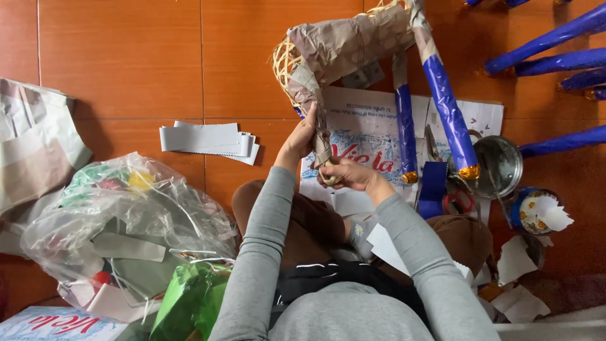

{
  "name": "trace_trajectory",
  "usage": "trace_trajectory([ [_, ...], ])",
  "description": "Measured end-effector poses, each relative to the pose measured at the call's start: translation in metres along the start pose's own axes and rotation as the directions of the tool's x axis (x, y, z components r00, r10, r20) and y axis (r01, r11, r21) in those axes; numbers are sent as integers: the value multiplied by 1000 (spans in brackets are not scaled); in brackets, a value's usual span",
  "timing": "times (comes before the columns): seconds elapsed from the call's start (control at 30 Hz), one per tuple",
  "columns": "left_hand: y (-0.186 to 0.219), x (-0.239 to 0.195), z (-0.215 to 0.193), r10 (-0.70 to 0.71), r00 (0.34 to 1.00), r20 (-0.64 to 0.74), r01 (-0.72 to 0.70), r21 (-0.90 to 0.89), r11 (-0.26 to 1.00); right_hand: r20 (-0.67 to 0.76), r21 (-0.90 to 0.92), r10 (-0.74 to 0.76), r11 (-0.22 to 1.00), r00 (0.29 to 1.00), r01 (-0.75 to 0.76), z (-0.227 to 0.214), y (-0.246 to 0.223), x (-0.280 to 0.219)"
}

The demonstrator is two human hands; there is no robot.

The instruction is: Wrapping the legs of a paper-mache giraffe with blue decorative paper and securing it with adhesive.

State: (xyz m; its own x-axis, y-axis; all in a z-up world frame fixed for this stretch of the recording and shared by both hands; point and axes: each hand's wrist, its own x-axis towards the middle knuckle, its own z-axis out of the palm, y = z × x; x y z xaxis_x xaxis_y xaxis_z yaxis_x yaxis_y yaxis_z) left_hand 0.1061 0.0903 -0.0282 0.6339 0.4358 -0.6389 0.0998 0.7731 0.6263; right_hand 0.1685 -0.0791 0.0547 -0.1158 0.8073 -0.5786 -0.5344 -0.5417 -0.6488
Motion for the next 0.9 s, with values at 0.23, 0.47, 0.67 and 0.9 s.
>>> trace_trajectory([
  [0.23,16,-7,-13,-64,998,-5,64,41,997,54,-51,98,994,994,-96,-25,-14,13],
  [0.47,27,-29,-4,5,1000,-5,-5,-69,998,38,-8,44,999,998,-44,3,-15,2],
  [0.67,11,-78,-38,92,994,-58,-99,-154,983,21,-121,-72,990,997,74,9,-6,-27],
  [0.9,-45,-198,-195,336,781,-526,-499,-201,843,-25,121,-151,981,988,153,-75,71,-67],
])
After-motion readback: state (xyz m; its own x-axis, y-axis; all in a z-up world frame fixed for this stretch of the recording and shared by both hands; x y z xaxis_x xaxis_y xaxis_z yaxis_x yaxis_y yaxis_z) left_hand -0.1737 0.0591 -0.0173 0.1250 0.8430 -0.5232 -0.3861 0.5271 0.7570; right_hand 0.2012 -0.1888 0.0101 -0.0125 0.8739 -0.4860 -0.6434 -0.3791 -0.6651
